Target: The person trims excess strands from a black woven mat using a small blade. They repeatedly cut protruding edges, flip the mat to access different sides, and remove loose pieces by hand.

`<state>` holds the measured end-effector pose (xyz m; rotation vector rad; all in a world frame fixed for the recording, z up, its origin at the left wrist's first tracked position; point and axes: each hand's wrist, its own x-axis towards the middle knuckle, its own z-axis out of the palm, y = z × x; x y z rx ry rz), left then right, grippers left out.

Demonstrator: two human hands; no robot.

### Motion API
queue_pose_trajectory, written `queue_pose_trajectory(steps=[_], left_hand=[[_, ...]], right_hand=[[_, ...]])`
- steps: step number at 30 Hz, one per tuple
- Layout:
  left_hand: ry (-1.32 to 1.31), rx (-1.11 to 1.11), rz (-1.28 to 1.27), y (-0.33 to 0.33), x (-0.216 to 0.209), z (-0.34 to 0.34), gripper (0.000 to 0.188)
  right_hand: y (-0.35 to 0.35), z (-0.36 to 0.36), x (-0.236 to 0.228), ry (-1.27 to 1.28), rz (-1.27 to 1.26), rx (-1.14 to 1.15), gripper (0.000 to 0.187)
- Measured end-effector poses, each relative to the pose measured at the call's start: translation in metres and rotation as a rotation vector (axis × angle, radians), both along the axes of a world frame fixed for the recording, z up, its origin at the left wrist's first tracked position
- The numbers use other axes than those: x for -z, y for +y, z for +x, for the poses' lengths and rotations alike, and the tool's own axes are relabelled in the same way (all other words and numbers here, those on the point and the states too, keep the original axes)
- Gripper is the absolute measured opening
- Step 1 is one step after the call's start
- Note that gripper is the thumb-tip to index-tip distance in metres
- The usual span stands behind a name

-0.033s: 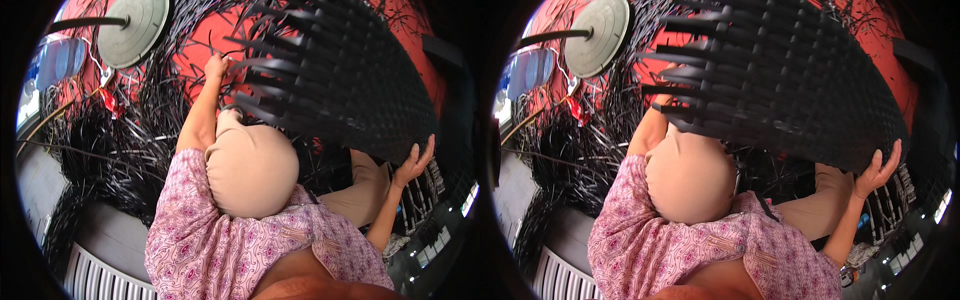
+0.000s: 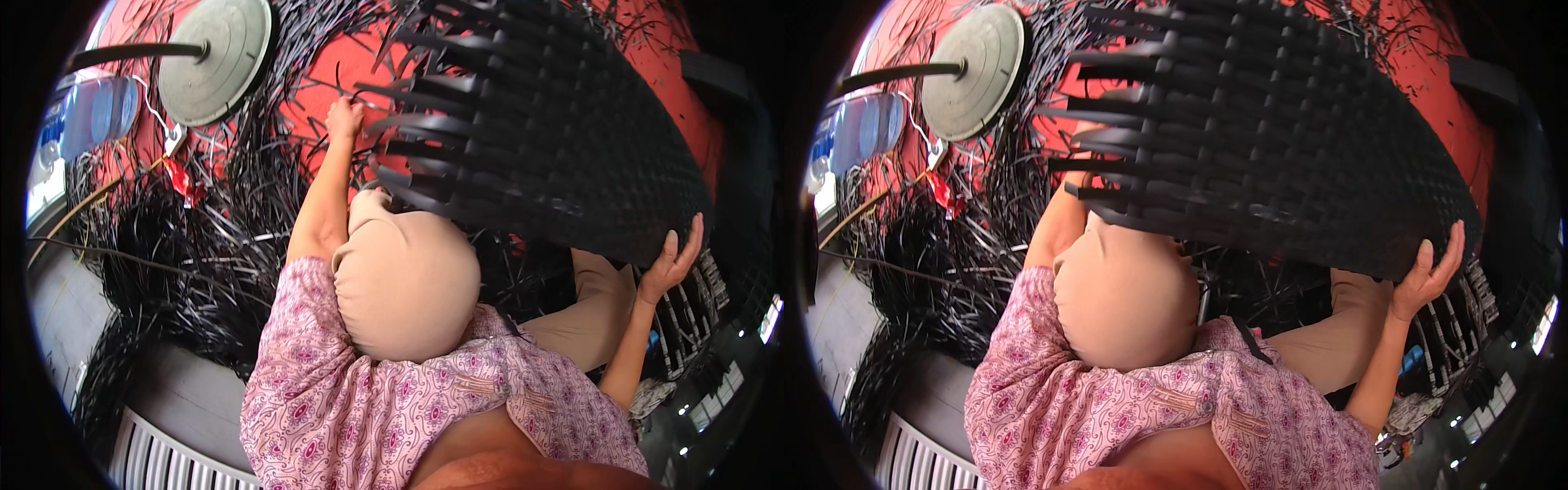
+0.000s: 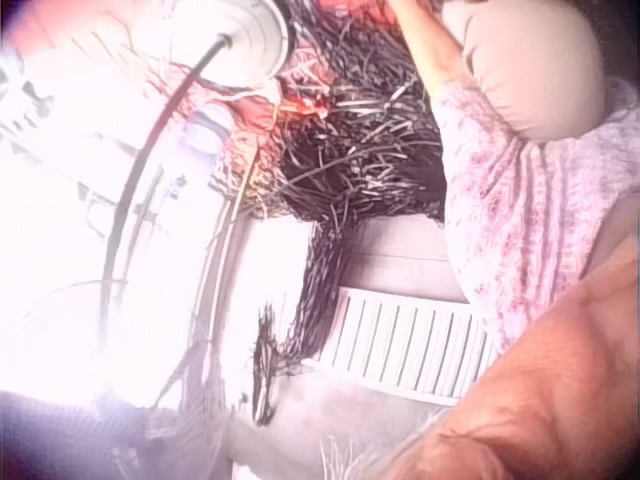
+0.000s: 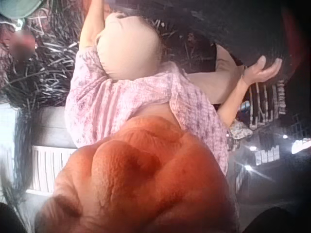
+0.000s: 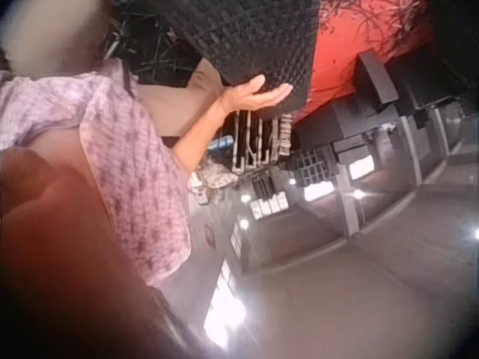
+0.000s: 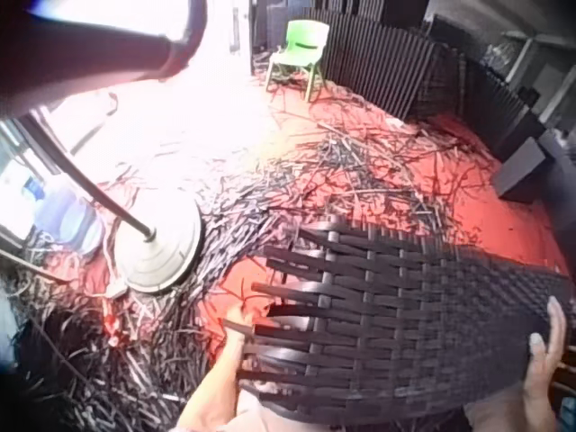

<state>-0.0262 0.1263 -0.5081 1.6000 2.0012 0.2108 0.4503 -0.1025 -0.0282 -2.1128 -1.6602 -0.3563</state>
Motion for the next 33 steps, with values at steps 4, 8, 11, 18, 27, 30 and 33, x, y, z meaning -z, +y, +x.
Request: queue_pose_trajectory(steps=[4, 8, 11, 18, 27, 30, 33], left_hand=[[-0.352, -0.192, 0.221, 0.017, -0.042, -0.088, 0.050], [0.079, -0.097, -0.118, 0.020, -0.176, -0.122, 0.061], [0.457, -0.027, -0.075, 0.004, -0.222, -0.172, 0.069], [0.536, -0.013, 0.183, -0.008, -0.361, -0.198, 0.062], [0.484, -0.034, -0.196, 0.015, -0.340, -0.305, 0.085], [0.262, -0.193, -0.271, 0.007, -0.333, -0.334, 0.095], [0.775, -0.182, 0.061, -0.011, -0.317, -0.371, 0.091]], right_hand=[[0.000, -0.001, -0.001, 0.018, 0.008, -0.004, 0.049], [-0.022, -0.001, 0.004, 0.003, 0.034, 0.024, 0.051], [-0.034, -0.005, 0.008, -0.008, 0.078, -0.032, 0.052], [-0.081, -0.019, 0.020, -0.051, 0.137, -0.018, 0.051], [-0.130, -0.040, 0.040, -0.020, 0.234, -0.004, 0.050], [-0.138, -0.044, 0.044, -0.024, 0.268, 0.006, 0.048], [-0.142, -0.048, 0.042, -0.026, 0.265, 0.003, 0.048]])
